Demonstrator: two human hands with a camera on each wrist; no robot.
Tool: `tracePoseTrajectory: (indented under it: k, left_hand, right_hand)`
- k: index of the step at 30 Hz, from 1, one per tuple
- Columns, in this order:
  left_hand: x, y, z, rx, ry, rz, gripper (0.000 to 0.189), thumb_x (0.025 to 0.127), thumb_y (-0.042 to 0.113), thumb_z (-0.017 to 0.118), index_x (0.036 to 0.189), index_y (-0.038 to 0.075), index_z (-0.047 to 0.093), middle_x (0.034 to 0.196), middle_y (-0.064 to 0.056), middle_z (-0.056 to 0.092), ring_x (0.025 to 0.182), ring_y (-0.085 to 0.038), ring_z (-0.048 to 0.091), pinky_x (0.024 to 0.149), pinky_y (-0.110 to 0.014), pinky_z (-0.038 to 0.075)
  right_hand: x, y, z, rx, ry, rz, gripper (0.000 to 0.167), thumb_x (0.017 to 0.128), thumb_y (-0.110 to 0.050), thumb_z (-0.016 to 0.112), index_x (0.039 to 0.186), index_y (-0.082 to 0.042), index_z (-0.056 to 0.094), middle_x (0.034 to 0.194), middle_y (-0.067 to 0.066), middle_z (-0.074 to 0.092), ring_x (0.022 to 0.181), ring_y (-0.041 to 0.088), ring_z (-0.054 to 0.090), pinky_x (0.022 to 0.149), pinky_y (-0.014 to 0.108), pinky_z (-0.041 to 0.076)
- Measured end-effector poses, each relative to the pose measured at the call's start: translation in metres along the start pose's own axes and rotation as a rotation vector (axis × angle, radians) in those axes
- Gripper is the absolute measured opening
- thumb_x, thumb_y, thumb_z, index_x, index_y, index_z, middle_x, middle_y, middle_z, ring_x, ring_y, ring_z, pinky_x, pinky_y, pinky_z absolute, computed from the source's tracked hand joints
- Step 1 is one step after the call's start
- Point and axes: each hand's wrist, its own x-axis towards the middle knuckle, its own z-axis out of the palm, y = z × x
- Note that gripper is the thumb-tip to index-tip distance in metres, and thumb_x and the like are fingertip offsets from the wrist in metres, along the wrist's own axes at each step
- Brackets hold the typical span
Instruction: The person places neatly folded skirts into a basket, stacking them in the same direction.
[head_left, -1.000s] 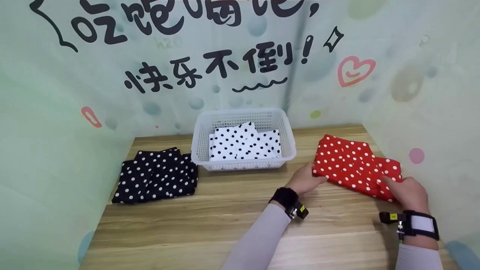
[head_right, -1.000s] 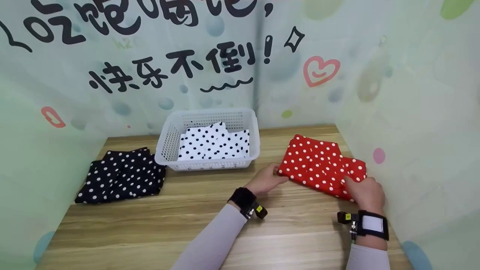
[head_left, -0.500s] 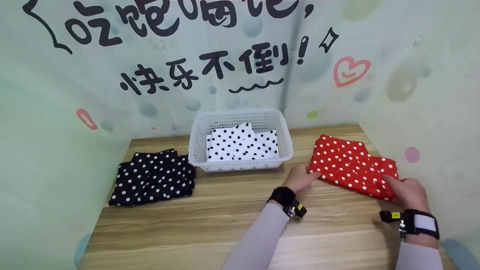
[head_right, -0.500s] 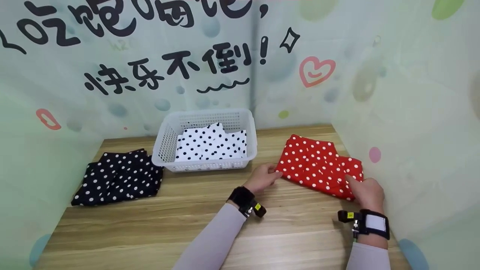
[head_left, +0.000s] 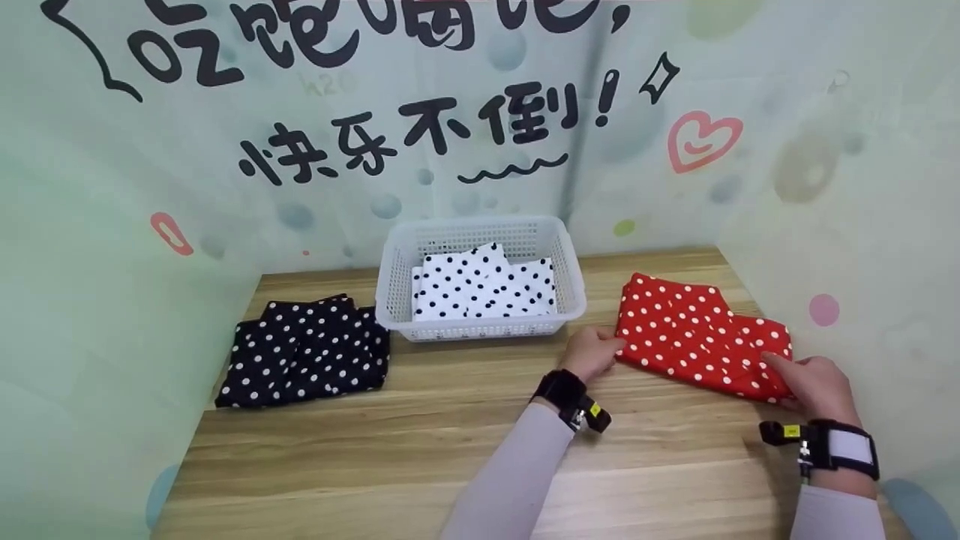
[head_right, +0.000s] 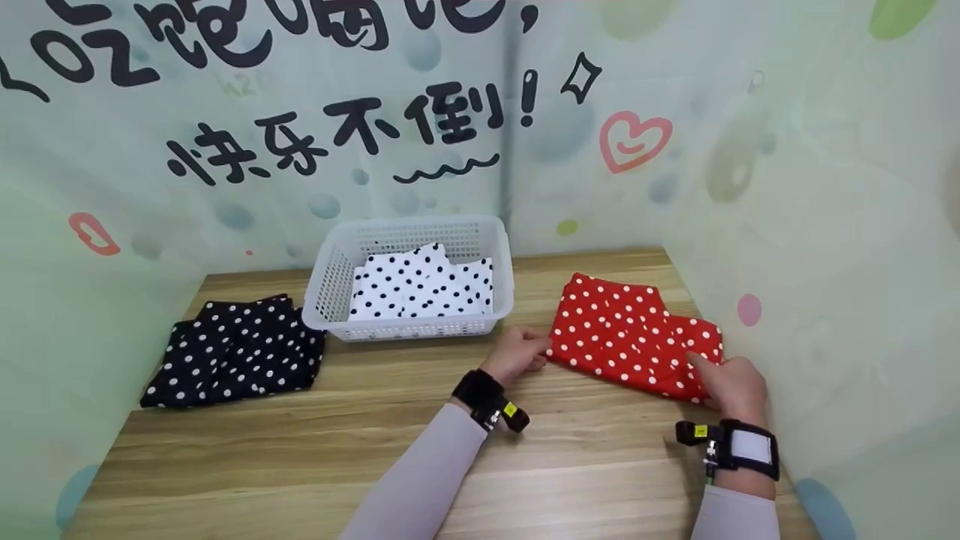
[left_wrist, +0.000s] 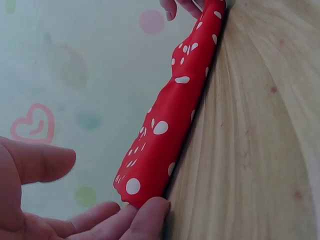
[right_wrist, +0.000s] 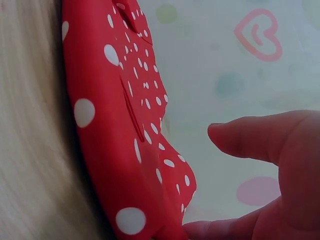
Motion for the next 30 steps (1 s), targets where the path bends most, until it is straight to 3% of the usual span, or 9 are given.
tracePoseTrajectory:
  k: [2,5,7,11,15,22,30]
  left_hand:
    - [-0.001,0.0,-0.001,-0.032,-0.014,-0.021,0.022,0.094,0.018,0.076,0.074,0.011,0.07,0.06,0.004,0.057,0.051,-0.01,0.053,0.047,-0.02,0.041]
    - [-0.005,0.0,-0.002,-0.092,-0.047,-0.055,0.029,0.093,0.015,0.078,0.068,0.011,0.063,0.068,-0.001,0.064,0.054,-0.016,0.061,0.052,-0.025,0.056]
    - [-0.007,-0.001,-0.001,-0.132,-0.085,-0.071,0.025,0.094,0.016,0.078,0.074,0.009,0.065,0.077,-0.004,0.068,0.059,-0.021,0.067,0.064,-0.033,0.066]
    - [-0.013,-0.003,0.002,-0.175,-0.178,-0.081,0.019,0.096,0.024,0.078,0.098,0.008,0.068,0.084,-0.006,0.072,0.067,-0.025,0.073,0.074,-0.045,0.068]
    - [-0.017,-0.005,0.007,-0.152,-0.197,-0.078,0.03,0.095,0.03,0.079,0.11,0.008,0.065,0.085,-0.007,0.074,0.07,-0.026,0.077,0.069,-0.045,0.068]
    - [-0.017,-0.005,0.017,-0.121,-0.098,-0.075,0.026,0.09,0.012,0.083,0.108,0.005,0.066,0.089,-0.004,0.071,0.072,-0.026,0.077,0.065,-0.037,0.067]
    - [-0.016,-0.004,0.022,-0.26,-0.081,-0.093,0.026,0.09,-0.003,0.078,0.113,0.001,0.065,0.097,-0.008,0.073,0.084,-0.033,0.079,0.068,-0.04,0.068]
  right_hand:
    - [0.001,0.0,-0.001,-0.008,-0.015,-0.002,0.095,0.098,-0.072,0.054,0.139,0.013,0.044,0.107,0.015,0.061,0.098,0.029,0.06,0.073,0.031,0.058]
    - [0.003,0.0,-0.001,-0.02,-0.047,-0.011,0.087,0.099,-0.07,0.054,0.132,0.011,0.047,0.097,0.012,0.061,0.092,0.027,0.059,0.072,0.032,0.056]
    - [0.006,0.0,-0.001,-0.025,-0.077,-0.017,0.079,0.1,-0.068,0.053,0.123,0.007,0.051,0.087,0.008,0.06,0.084,0.026,0.059,0.07,0.032,0.053]
    - [0.01,-0.001,0.002,0.011,-0.161,-0.032,0.068,0.102,-0.066,0.054,0.113,0.001,0.052,0.079,0.002,0.059,0.078,0.021,0.059,0.07,0.03,0.052]
    - [0.013,-0.002,0.006,0.046,-0.246,-0.036,0.078,0.101,-0.066,0.056,0.128,0.007,0.048,0.098,0.003,0.063,0.095,0.019,0.061,0.078,0.03,0.056]
    - [0.019,-0.005,0.02,0.097,-0.321,-0.027,0.105,0.099,-0.068,0.06,0.155,0.013,0.026,0.12,0.008,0.063,0.103,0.018,0.064,0.087,0.032,0.063]
    - [0.023,-0.013,0.031,0.281,-0.37,-0.077,0.106,0.103,-0.06,0.059,0.165,0.009,0.007,0.153,0.022,0.043,0.112,0.013,0.061,0.096,0.031,0.063]
